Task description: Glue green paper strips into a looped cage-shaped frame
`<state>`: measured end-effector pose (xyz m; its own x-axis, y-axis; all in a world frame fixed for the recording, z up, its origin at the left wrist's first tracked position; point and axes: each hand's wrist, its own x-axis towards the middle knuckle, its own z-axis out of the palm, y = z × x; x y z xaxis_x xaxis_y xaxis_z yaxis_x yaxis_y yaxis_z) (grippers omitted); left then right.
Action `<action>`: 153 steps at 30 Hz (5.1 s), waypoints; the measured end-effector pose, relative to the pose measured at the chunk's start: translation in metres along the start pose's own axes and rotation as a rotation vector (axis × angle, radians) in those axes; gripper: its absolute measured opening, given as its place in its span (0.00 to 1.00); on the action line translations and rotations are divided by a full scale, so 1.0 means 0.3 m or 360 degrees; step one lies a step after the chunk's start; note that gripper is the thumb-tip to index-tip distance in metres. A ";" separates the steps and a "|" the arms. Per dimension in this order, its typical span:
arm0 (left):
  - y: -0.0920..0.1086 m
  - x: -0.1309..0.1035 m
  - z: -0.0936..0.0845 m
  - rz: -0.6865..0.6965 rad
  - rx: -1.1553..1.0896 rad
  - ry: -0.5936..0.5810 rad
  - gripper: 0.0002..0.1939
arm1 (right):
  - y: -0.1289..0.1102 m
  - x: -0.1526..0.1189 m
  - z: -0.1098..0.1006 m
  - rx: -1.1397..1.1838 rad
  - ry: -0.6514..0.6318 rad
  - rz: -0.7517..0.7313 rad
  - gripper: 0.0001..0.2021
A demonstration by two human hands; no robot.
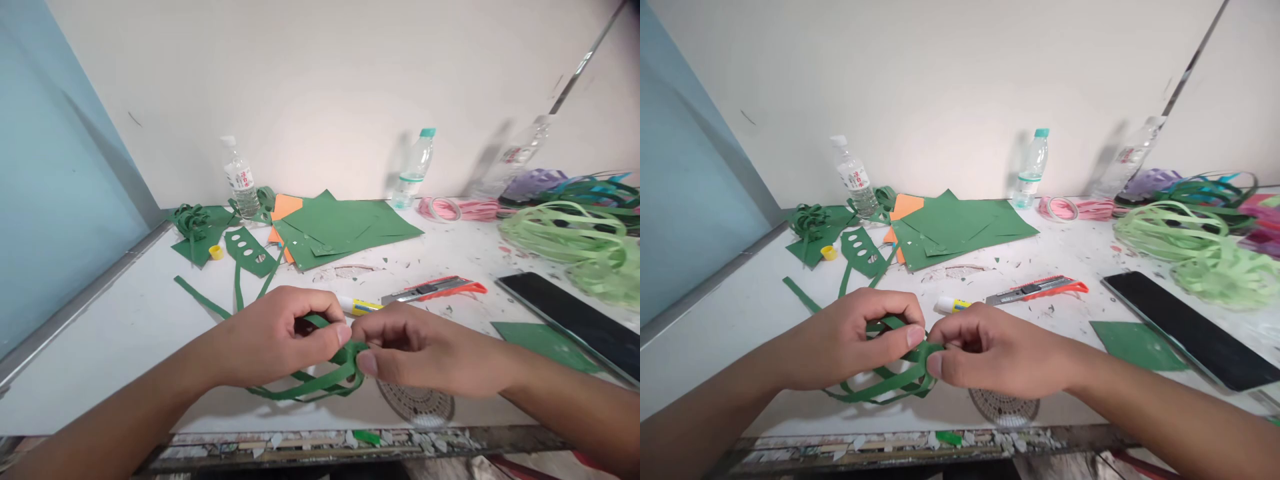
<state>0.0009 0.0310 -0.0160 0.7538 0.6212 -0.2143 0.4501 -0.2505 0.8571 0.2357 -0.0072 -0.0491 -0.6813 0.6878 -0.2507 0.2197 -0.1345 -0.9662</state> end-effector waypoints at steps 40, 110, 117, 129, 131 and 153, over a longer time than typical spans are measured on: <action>-0.019 0.010 -0.037 0.0026 0.0033 -0.0086 0.17 | 0.016 0.018 -0.018 0.0334 0.0291 0.0014 0.12; -0.313 -0.492 0.137 -0.0437 -0.0076 0.1823 0.23 | 0.027 0.032 -0.071 -0.0142 0.0417 -0.0126 0.29; -0.274 -0.410 0.038 -0.0512 -0.0459 0.1377 0.25 | 0.021 0.027 -0.072 -0.0111 0.0556 -0.0072 0.27; -0.244 -0.255 -0.109 -0.0097 -0.1255 0.1211 0.17 | 0.018 0.018 -0.071 -0.0486 0.0605 -0.0067 0.27; -0.215 -0.236 -0.113 0.0039 -0.1086 0.1209 0.20 | 0.014 0.017 -0.079 -0.0641 0.0717 -0.0114 0.26; 0.053 0.067 -0.062 -0.0100 0.0026 0.0035 0.23 | 0.076 0.041 -0.111 -0.1464 0.0904 -0.0265 0.05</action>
<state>0.0144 0.0535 0.0020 0.7131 0.6522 -0.2571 0.5043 -0.2226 0.8343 0.2557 0.0219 -0.0722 -0.3815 0.9084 0.1713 0.7532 0.4129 -0.5120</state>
